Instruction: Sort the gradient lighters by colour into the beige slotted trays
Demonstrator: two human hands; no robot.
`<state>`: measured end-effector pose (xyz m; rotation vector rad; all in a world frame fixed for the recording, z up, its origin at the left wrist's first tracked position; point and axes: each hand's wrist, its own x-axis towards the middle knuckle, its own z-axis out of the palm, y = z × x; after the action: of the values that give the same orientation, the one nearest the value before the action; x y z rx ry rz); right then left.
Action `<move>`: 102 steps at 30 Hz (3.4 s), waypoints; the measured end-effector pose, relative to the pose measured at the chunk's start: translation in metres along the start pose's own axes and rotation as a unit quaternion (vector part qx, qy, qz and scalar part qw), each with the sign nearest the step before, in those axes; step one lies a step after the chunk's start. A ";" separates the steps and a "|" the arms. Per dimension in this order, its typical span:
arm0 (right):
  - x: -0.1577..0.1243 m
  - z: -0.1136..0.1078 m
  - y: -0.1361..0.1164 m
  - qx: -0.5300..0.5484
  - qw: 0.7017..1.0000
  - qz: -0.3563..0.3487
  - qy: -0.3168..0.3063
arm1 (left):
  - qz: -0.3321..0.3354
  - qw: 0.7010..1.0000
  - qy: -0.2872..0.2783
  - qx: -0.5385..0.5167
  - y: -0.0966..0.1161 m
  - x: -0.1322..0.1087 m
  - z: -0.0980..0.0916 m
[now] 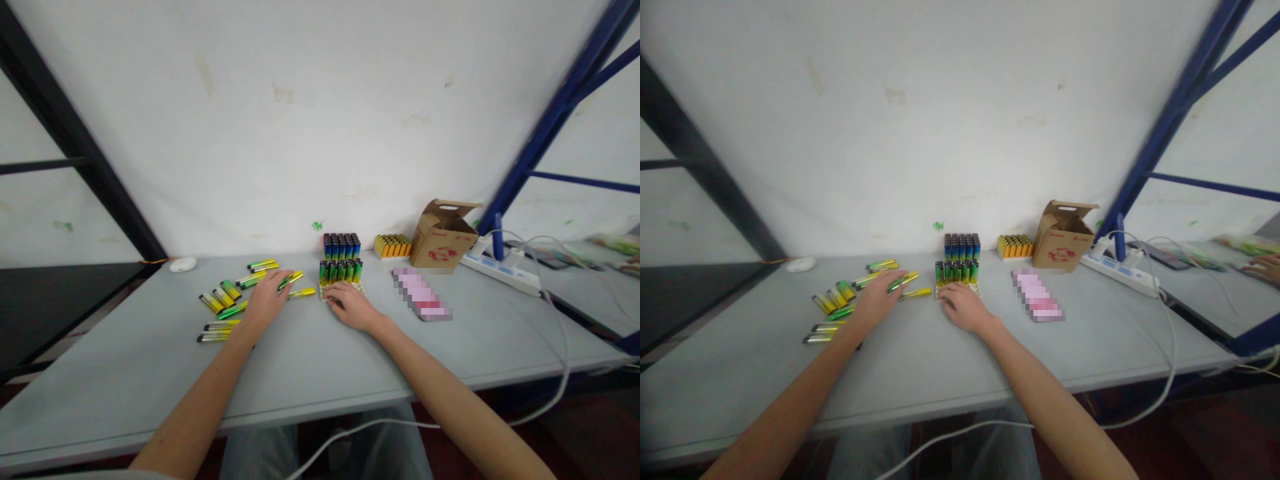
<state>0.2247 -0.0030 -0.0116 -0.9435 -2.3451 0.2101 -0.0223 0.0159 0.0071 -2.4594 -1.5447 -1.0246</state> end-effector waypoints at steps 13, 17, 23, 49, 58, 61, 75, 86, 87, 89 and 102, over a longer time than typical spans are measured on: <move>0.003 -0.009 -0.020 0.028 0.990 0.000 0.140 | 0.027 0.977 0.048 -0.204 0.043 -0.006 -0.004; 0.003 -0.003 -0.022 0.017 0.992 -0.006 0.125 | 0.006 0.969 0.014 -0.248 0.056 -0.008 -0.007; 0.003 -0.004 -0.022 0.025 0.990 0.081 0.110 | -0.022 0.948 0.000 -0.317 0.059 -0.008 -0.003; 0.015 -0.033 -0.015 0.640 0.698 0.271 0.174 | -0.028 0.990 -0.106 0.093 0.001 -0.007 0.008; 0.018 -0.043 -0.014 0.702 0.625 0.311 0.138 | -0.057 0.985 -0.079 0.140 0.001 -0.009 0.009; 0.018 -0.042 -0.012 0.714 0.613 0.314 0.123 | -0.059 0.984 -0.086 0.146 0.002 -0.009 0.009; 0.016 -0.040 -0.011 0.711 0.618 0.326 0.078 | -0.054 0.986 -0.089 0.130 -0.001 -0.010 0.011; 0.015 -0.036 -0.009 0.715 0.610 0.338 0.040 | -0.073 0.985 -0.099 0.121 0.005 -0.010 0.010; 0.015 -0.036 -0.008 0.714 0.610 0.342 0.042 | -0.074 0.984 -0.100 0.125 0.005 -0.010 0.010; 0.015 -0.037 -0.008 0.707 0.613 0.349 0.051 | -0.073 0.984 -0.099 0.132 0.006 -0.010 0.009; 0.014 -0.031 -0.008 0.689 0.641 0.336 0.033 | -0.076 0.983 -0.112 0.127 0.006 -0.010 0.009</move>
<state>0.2300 -0.0014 0.0234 -0.7981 -0.9506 1.8567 -0.0154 0.0088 -0.0036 -2.3732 -1.8235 -0.5375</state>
